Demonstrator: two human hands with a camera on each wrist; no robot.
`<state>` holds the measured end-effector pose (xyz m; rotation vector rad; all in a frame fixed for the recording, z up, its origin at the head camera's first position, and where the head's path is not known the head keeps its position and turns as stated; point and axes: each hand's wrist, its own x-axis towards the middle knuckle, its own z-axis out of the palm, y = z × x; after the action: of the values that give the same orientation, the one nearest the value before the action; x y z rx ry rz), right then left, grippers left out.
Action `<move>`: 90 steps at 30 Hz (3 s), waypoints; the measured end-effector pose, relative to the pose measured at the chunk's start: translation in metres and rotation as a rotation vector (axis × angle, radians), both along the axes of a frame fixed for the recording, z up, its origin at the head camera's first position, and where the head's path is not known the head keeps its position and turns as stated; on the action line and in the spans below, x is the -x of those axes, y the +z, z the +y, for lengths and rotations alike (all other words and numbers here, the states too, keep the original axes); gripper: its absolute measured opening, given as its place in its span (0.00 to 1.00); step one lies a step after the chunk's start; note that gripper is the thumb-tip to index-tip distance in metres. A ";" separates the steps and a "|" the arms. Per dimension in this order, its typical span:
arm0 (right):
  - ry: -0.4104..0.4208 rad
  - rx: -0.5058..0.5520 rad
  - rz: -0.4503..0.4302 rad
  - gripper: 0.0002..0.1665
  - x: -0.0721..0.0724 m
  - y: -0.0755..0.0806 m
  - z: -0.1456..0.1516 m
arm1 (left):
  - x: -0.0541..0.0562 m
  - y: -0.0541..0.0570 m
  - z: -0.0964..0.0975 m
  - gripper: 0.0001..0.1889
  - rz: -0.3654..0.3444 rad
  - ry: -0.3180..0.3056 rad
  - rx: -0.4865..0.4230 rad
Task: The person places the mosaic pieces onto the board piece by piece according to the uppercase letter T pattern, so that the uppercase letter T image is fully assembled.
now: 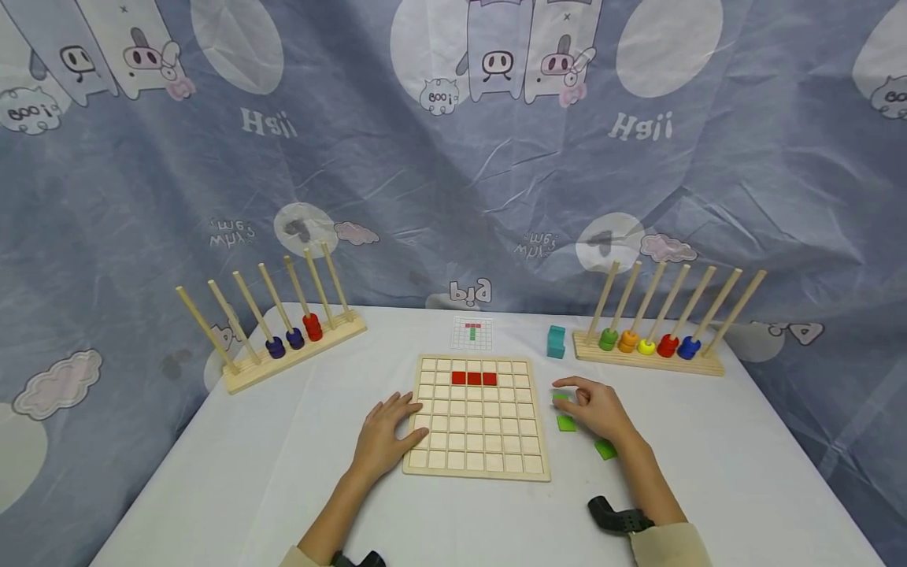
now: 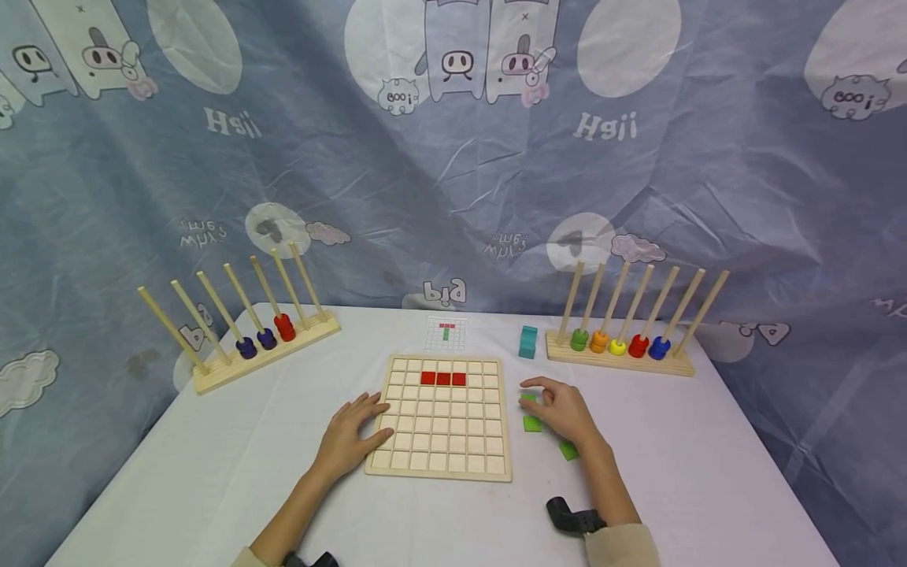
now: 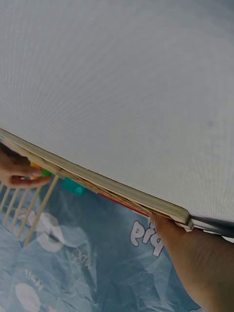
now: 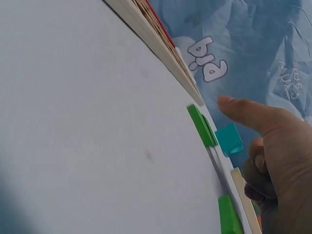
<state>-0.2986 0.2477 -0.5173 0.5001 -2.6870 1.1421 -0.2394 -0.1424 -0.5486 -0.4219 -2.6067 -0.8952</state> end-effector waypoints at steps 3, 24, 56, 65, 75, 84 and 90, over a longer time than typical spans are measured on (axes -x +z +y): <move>-0.020 0.000 -0.007 0.18 -0.002 -0.001 0.008 | 0.000 0.000 0.000 0.25 0.001 -0.002 -0.002; -0.028 -0.022 -0.008 0.19 -0.007 -0.003 0.014 | -0.001 -0.001 0.000 0.25 -0.005 0.003 -0.009; -0.048 -0.119 -0.047 0.22 -0.002 -0.010 0.020 | -0.001 0.001 0.000 0.25 -0.016 0.001 0.001; -0.064 -0.129 -0.057 0.22 -0.003 -0.008 0.018 | -0.001 0.001 0.000 0.25 -0.020 -0.005 -0.002; -0.071 -0.108 -0.065 0.21 -0.003 -0.010 0.019 | -0.001 0.000 0.000 0.25 -0.020 -0.001 0.002; -0.057 -0.057 -0.041 0.20 -0.003 -0.009 0.019 | -0.001 -0.001 0.000 0.24 -0.035 0.008 0.006; -0.061 -0.041 -0.021 0.19 -0.005 -0.009 0.019 | 0.000 0.000 0.001 0.24 -0.029 -0.006 -0.003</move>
<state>-0.2939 0.2667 -0.5268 0.4116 -2.7290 1.0842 -0.2390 -0.1410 -0.5489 -0.4190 -2.6311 -0.9134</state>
